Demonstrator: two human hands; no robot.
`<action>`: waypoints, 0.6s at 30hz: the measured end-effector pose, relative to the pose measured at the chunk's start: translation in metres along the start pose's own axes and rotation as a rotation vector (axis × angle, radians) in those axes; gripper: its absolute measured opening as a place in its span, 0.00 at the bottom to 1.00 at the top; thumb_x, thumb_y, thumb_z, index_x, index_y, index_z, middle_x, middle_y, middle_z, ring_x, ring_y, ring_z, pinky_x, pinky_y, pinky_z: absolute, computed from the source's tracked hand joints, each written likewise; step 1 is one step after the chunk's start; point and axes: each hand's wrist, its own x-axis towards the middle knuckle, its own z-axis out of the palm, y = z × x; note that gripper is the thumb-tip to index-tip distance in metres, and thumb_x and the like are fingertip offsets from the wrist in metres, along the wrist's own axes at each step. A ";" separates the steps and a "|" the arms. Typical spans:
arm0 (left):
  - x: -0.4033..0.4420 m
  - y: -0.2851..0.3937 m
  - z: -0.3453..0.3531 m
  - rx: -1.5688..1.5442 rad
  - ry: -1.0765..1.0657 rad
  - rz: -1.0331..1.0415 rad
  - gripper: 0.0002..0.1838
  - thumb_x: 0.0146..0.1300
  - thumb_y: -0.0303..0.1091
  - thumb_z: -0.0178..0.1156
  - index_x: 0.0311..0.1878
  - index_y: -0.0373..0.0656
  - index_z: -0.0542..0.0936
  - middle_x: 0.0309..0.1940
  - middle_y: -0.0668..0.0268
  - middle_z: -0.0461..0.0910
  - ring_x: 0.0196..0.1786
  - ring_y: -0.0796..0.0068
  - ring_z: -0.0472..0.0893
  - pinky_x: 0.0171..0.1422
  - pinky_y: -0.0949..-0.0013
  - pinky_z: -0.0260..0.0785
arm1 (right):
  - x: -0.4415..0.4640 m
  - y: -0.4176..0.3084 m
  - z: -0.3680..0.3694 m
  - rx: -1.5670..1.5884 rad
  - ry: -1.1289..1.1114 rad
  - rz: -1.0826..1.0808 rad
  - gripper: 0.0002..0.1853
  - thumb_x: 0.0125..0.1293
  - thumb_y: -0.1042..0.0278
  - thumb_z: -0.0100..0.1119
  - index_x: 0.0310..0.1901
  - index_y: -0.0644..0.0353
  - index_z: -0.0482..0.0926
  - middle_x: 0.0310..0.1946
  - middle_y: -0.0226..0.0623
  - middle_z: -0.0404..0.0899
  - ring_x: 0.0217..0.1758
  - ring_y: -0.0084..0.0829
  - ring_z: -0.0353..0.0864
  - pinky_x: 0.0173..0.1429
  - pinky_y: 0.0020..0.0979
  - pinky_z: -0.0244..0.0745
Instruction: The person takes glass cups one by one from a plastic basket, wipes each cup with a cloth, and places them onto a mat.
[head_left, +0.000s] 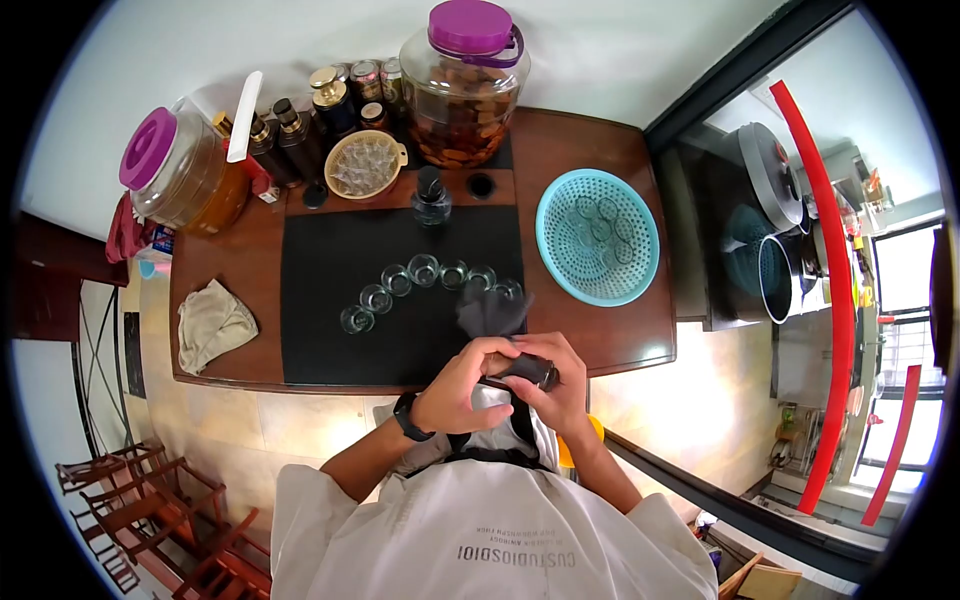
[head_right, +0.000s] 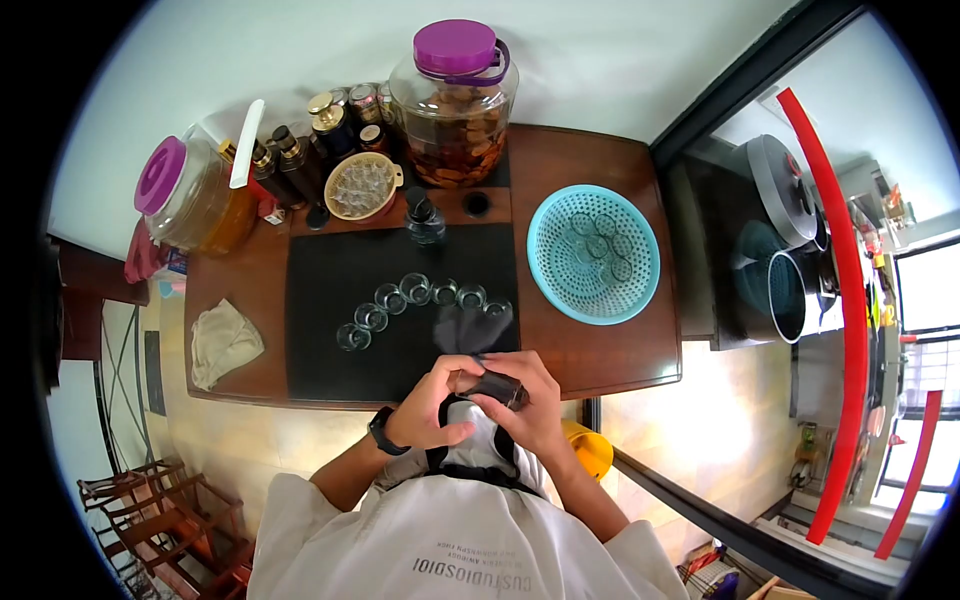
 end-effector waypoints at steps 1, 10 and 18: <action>0.003 0.003 0.000 -0.003 -0.005 -0.002 0.33 0.53 0.28 0.65 0.60 0.37 0.60 0.49 0.56 0.74 0.54 0.69 0.76 0.61 0.65 0.67 | 0.003 -0.002 0.000 0.008 -0.015 -0.003 0.21 0.51 0.73 0.71 0.48 0.61 0.77 0.45 0.44 0.77 0.48 0.37 0.78 0.52 0.33 0.73; 0.009 0.010 -0.001 0.253 -0.013 0.029 0.29 0.53 0.27 0.68 0.58 0.40 0.67 0.29 0.70 0.72 0.32 0.81 0.68 0.38 0.75 0.63 | -0.006 0.008 0.008 0.328 -0.078 0.270 0.15 0.61 0.75 0.62 0.49 0.63 0.73 0.43 0.36 0.73 0.48 0.27 0.74 0.54 0.28 0.68; -0.011 -0.008 -0.010 -0.122 0.064 -0.192 0.24 0.65 0.24 0.60 0.62 0.39 0.64 0.41 0.66 0.78 0.44 0.80 0.77 0.50 0.74 0.69 | -0.014 0.004 0.021 0.042 -0.033 0.100 0.25 0.56 0.69 0.67 0.54 0.62 0.69 0.48 0.42 0.73 0.50 0.36 0.75 0.55 0.34 0.71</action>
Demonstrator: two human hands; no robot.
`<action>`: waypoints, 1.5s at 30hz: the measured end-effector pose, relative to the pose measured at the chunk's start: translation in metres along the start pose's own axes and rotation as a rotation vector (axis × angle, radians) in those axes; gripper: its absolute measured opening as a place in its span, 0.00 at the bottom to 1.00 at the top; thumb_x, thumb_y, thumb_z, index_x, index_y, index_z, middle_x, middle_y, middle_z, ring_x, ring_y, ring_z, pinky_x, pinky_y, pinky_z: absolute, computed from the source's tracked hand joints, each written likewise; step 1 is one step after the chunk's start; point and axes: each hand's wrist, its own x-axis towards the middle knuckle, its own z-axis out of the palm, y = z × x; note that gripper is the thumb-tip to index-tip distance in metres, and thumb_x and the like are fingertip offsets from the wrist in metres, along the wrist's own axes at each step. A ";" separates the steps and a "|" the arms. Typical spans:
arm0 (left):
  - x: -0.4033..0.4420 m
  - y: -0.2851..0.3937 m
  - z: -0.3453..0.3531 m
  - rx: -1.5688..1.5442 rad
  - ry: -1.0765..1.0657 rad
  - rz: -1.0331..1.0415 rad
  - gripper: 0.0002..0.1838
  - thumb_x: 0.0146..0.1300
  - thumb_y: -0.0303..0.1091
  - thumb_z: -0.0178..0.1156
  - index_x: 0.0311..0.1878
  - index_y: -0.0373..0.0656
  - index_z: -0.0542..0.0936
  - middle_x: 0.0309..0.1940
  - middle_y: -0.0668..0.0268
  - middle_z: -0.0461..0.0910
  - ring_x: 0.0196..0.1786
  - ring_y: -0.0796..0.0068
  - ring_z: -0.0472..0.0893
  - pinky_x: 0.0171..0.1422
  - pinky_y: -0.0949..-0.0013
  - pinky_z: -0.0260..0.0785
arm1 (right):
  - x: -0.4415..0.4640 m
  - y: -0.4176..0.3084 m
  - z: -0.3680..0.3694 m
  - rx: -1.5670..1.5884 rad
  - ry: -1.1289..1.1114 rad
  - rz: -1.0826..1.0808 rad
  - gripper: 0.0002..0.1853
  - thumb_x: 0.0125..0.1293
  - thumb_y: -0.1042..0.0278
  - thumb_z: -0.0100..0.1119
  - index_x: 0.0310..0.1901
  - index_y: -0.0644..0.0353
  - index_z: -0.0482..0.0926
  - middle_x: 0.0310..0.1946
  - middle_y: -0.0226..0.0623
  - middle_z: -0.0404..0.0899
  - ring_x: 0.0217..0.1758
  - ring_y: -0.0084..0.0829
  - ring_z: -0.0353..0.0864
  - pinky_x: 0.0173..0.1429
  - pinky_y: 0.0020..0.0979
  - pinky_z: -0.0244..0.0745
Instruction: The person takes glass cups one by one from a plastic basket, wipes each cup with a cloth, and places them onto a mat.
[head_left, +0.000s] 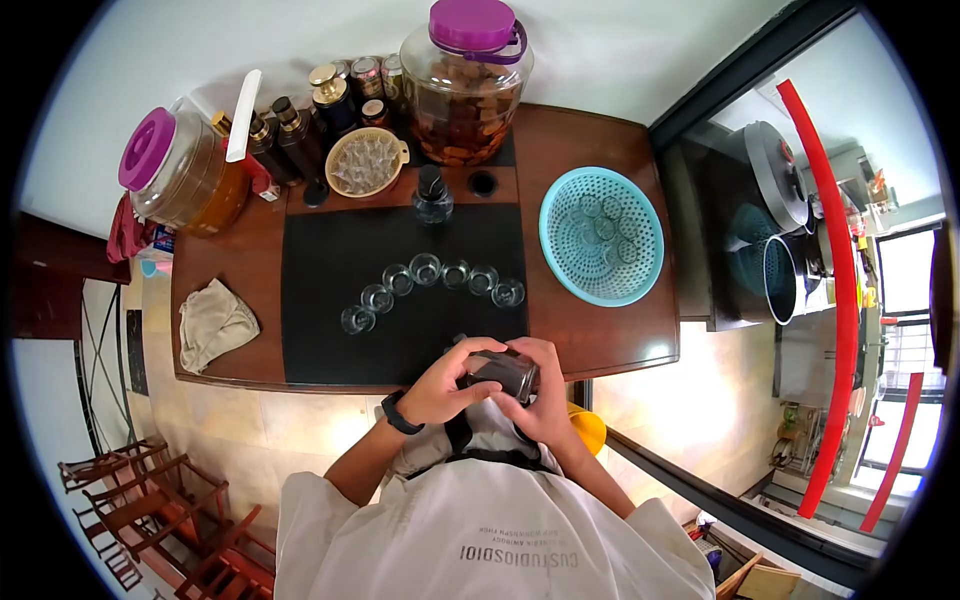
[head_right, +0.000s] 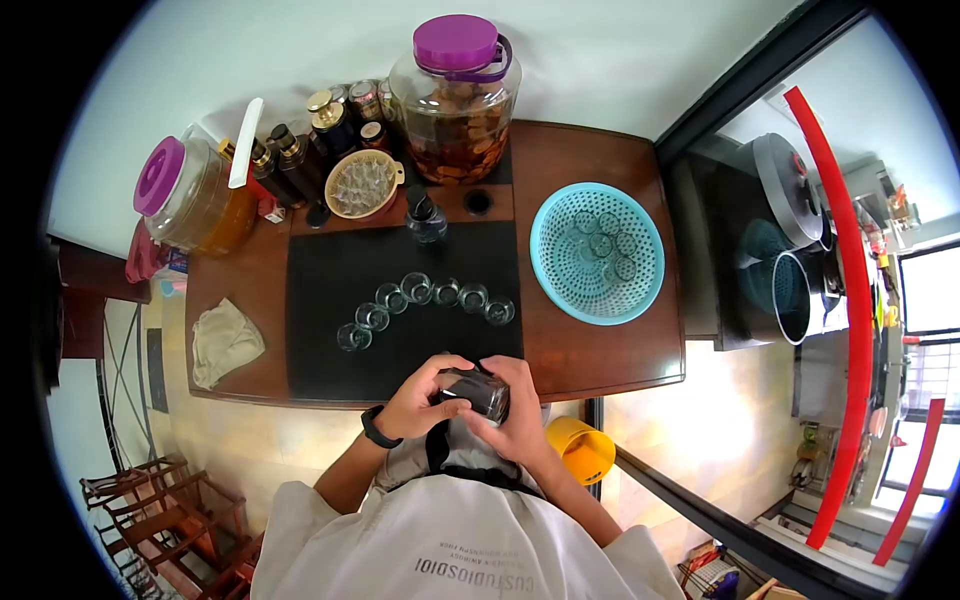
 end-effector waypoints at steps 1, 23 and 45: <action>-0.002 0.000 0.000 -0.060 0.017 -0.029 0.24 0.66 0.24 0.59 0.63 0.39 0.64 0.44 0.65 0.78 0.44 0.79 0.77 0.52 0.74 0.69 | 0.001 0.000 -0.001 -0.192 -0.031 -0.168 0.28 0.54 0.68 0.69 0.55 0.62 0.69 0.50 0.46 0.73 0.51 0.42 0.76 0.54 0.37 0.73; 0.005 0.021 0.001 0.006 0.012 0.012 0.32 0.62 0.26 0.62 0.69 0.41 0.63 0.45 0.63 0.78 0.38 0.78 0.73 0.50 0.73 0.67 | 0.019 0.001 -0.001 -0.298 0.006 -0.243 0.17 0.64 0.69 0.58 0.52 0.63 0.69 0.45 0.47 0.75 0.39 0.39 0.79 0.43 0.35 0.76; 0.011 0.013 0.000 -0.051 0.075 -0.096 0.30 0.64 0.23 0.60 0.68 0.39 0.62 0.49 0.61 0.79 0.53 0.78 0.76 0.58 0.72 0.68 | 0.018 0.022 0.002 -0.230 0.044 -0.293 0.16 0.60 0.72 0.55 0.49 0.63 0.69 0.41 0.50 0.75 0.35 0.46 0.78 0.39 0.39 0.75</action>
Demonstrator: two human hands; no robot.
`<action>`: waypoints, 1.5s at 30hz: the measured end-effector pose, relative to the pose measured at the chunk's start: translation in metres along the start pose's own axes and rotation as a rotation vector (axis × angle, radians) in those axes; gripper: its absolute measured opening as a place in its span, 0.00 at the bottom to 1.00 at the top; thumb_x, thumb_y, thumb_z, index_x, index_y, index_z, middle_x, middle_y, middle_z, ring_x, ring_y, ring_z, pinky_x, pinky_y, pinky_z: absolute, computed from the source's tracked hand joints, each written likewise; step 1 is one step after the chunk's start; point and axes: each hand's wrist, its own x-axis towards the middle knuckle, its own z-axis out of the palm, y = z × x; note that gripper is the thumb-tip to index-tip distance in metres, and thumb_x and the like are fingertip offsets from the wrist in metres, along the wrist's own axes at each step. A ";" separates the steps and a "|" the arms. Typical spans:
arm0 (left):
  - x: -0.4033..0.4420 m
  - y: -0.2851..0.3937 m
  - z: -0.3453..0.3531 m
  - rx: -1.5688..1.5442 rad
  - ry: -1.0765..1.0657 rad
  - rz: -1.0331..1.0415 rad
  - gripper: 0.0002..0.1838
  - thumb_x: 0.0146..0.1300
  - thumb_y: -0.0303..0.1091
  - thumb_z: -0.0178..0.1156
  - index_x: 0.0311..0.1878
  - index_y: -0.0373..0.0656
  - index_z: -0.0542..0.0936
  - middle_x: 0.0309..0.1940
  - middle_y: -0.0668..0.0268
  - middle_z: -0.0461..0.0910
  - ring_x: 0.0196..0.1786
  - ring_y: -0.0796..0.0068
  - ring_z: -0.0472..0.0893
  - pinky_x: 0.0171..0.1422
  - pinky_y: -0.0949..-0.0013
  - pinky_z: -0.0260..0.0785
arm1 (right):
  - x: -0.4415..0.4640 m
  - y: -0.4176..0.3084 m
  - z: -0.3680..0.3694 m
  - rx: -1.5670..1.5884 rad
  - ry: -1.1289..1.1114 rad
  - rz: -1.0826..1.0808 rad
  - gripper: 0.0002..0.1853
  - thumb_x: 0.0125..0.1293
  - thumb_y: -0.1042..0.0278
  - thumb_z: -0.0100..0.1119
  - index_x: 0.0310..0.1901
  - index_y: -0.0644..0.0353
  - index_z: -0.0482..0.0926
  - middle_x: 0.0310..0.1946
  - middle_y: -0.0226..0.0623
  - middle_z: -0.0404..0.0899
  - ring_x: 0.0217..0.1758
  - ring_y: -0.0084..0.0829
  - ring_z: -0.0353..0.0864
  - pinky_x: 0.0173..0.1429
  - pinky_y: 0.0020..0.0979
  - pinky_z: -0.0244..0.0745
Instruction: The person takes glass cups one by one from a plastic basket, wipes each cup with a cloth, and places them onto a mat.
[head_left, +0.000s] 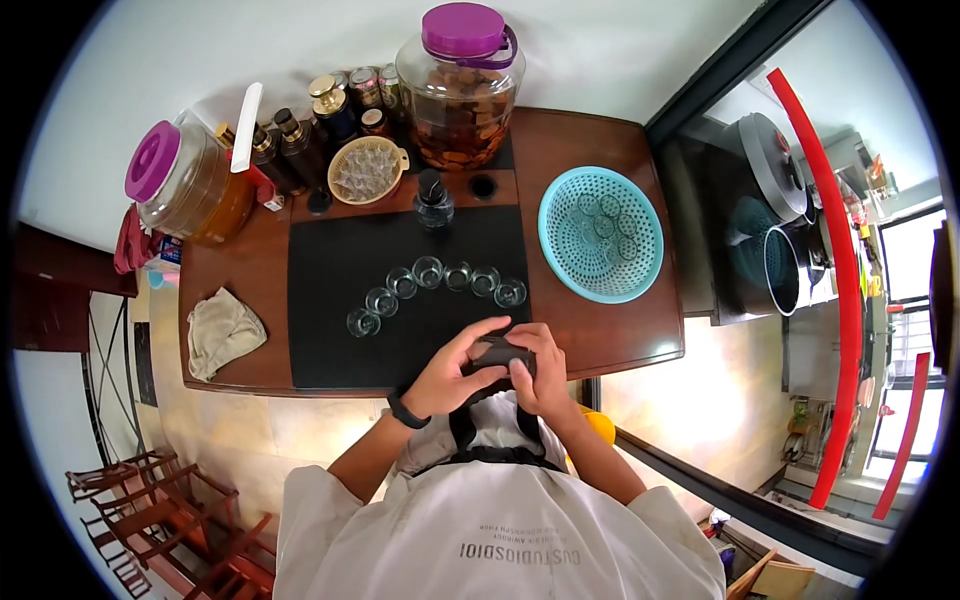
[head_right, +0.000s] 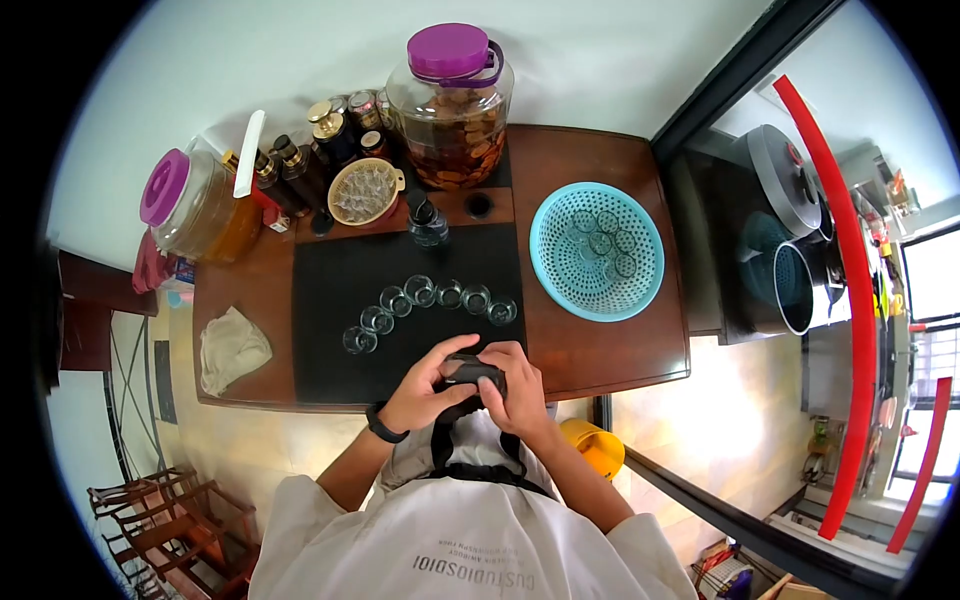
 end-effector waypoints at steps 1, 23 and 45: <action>0.000 -0.006 0.000 0.072 -0.015 0.023 0.30 0.64 0.23 0.59 0.68 0.39 0.62 0.49 0.61 0.79 0.53 0.78 0.76 0.58 0.72 0.68 | -0.004 0.007 0.004 0.056 0.045 0.007 0.15 0.60 0.72 0.54 0.48 0.63 0.69 0.40 0.50 0.75 0.35 0.45 0.78 0.39 0.38 0.75; 0.001 0.002 0.005 0.483 -0.024 0.191 0.32 0.58 0.26 0.66 0.66 0.40 0.66 0.48 0.58 0.80 0.49 0.70 0.82 0.53 0.71 0.72 | -0.004 0.013 0.013 0.208 0.122 0.078 0.12 0.61 0.73 0.51 0.45 0.66 0.71 0.36 0.48 0.74 0.34 0.39 0.76 0.38 0.34 0.72; 0.003 -0.005 0.001 0.896 -0.104 0.316 0.31 0.54 0.27 0.68 0.63 0.45 0.71 0.44 0.59 0.82 0.43 0.60 0.83 0.47 0.67 0.76 | -0.002 0.011 0.016 0.655 0.099 0.892 0.13 0.70 0.66 0.42 0.38 0.66 0.74 0.31 0.35 0.73 0.31 0.22 0.70 0.39 0.24 0.68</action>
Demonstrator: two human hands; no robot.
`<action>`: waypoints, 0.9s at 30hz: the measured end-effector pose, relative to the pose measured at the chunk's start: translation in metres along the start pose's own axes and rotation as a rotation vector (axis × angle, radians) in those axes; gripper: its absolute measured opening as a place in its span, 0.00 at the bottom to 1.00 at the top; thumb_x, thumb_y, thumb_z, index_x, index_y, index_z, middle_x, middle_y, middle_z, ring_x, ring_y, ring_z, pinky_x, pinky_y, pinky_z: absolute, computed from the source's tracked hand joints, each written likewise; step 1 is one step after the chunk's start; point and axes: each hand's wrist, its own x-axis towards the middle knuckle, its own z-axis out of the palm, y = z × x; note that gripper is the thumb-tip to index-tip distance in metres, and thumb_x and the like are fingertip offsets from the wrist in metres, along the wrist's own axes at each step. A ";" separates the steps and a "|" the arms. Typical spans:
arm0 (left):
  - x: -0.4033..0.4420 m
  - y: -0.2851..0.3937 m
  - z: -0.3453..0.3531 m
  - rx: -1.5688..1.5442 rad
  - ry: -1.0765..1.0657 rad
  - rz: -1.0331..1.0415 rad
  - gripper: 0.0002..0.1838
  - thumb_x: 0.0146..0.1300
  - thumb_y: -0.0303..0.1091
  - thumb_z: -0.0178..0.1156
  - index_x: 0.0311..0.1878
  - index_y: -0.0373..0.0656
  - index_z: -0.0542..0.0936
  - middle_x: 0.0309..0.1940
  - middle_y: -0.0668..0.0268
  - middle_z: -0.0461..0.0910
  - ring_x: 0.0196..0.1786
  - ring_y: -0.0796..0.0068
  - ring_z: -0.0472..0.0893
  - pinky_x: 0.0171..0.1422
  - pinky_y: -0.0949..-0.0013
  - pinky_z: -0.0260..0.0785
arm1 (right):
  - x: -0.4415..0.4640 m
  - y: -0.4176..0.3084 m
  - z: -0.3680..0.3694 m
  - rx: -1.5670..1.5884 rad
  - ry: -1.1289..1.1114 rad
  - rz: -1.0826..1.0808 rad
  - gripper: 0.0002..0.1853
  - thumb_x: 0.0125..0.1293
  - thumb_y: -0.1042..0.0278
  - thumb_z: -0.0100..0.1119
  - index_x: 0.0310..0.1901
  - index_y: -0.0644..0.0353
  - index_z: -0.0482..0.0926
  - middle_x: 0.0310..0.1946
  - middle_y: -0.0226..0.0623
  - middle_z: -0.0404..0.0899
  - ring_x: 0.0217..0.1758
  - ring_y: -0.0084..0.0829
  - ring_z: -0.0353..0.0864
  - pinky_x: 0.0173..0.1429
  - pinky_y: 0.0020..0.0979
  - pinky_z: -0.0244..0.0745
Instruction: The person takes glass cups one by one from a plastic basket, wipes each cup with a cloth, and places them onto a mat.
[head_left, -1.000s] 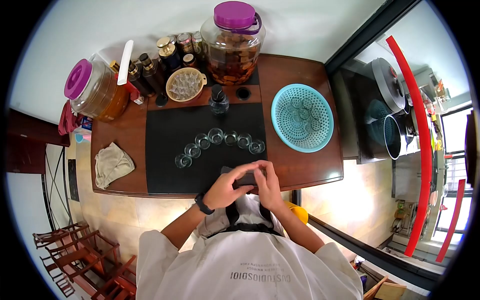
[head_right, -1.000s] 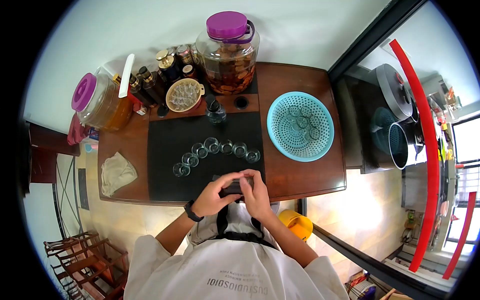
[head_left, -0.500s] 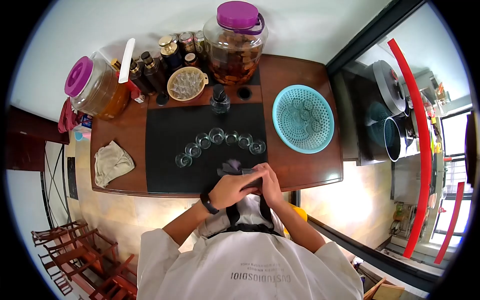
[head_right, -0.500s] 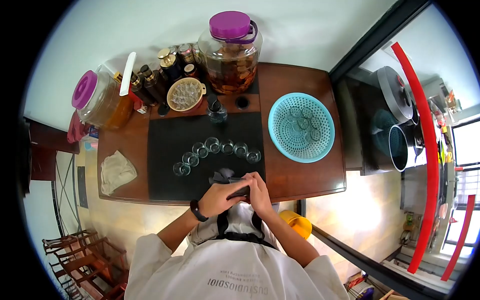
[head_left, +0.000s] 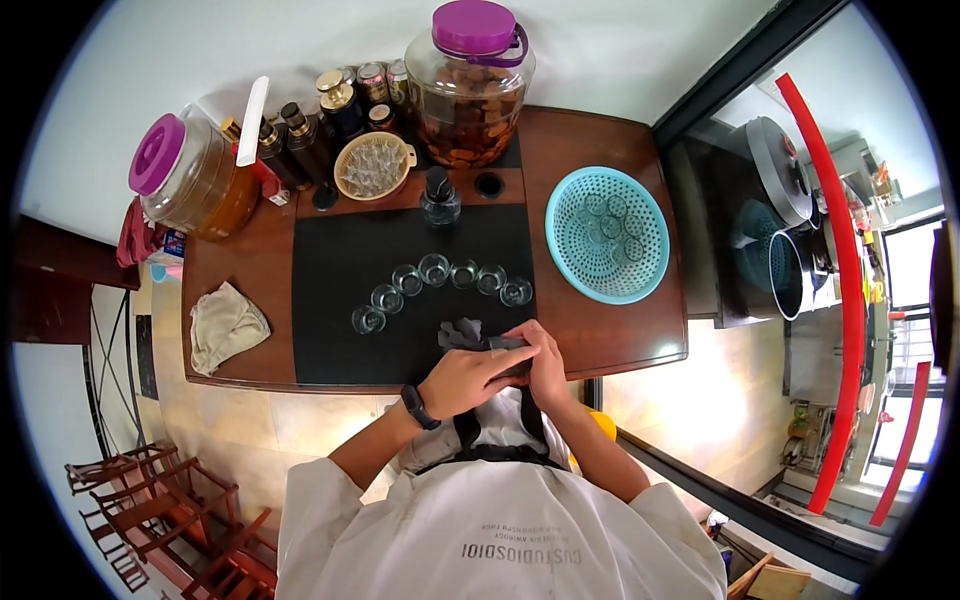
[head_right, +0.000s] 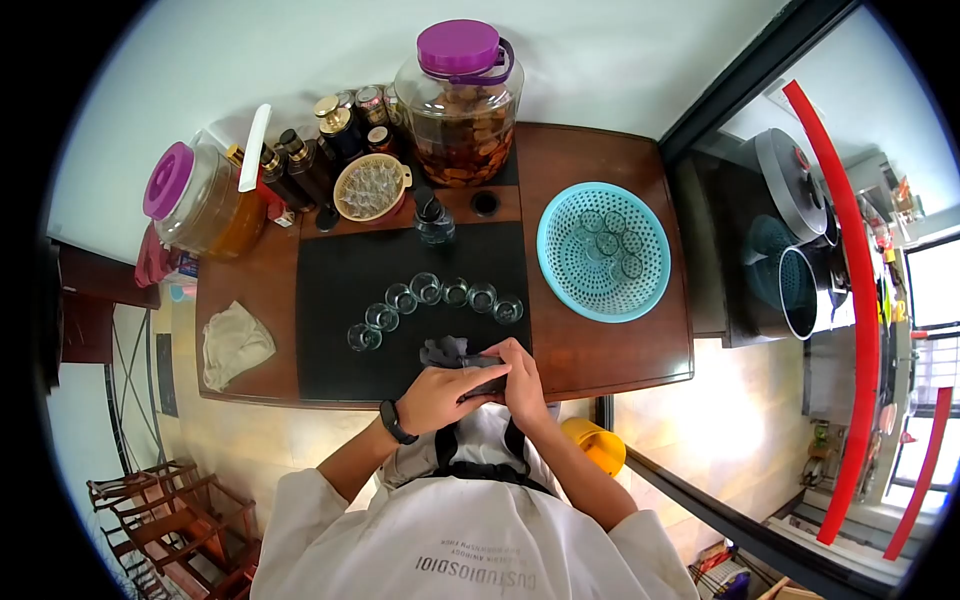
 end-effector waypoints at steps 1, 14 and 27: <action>-0.001 -0.003 0.000 -0.019 -0.013 -0.011 0.32 0.55 0.25 0.67 0.64 0.44 0.69 0.44 0.59 0.83 0.43 0.65 0.84 0.49 0.69 0.75 | -0.001 0.001 -0.002 -0.001 0.000 0.000 0.13 0.70 0.66 0.42 0.38 0.66 0.74 0.31 0.35 0.73 0.31 0.22 0.70 0.39 0.24 0.68; 0.001 -0.001 -0.003 0.059 -0.081 0.005 0.29 0.55 0.29 0.67 0.63 0.49 0.72 0.46 0.57 0.82 0.44 0.57 0.82 0.50 0.70 0.74 | 0.003 -0.001 -0.003 -0.106 -0.029 0.089 0.17 0.70 0.59 0.39 0.36 0.64 0.74 0.28 0.31 0.73 0.29 0.22 0.73 0.31 0.27 0.67; 0.003 0.002 0.002 -0.137 0.012 -0.059 0.33 0.55 0.30 0.67 0.65 0.45 0.68 0.53 0.56 0.78 0.50 0.55 0.80 0.50 0.65 0.75 | 0.002 -0.010 -0.009 -0.365 -0.057 -0.515 0.06 0.63 0.73 0.49 0.39 0.64 0.75 0.31 0.44 0.76 0.32 0.37 0.78 0.36 0.32 0.73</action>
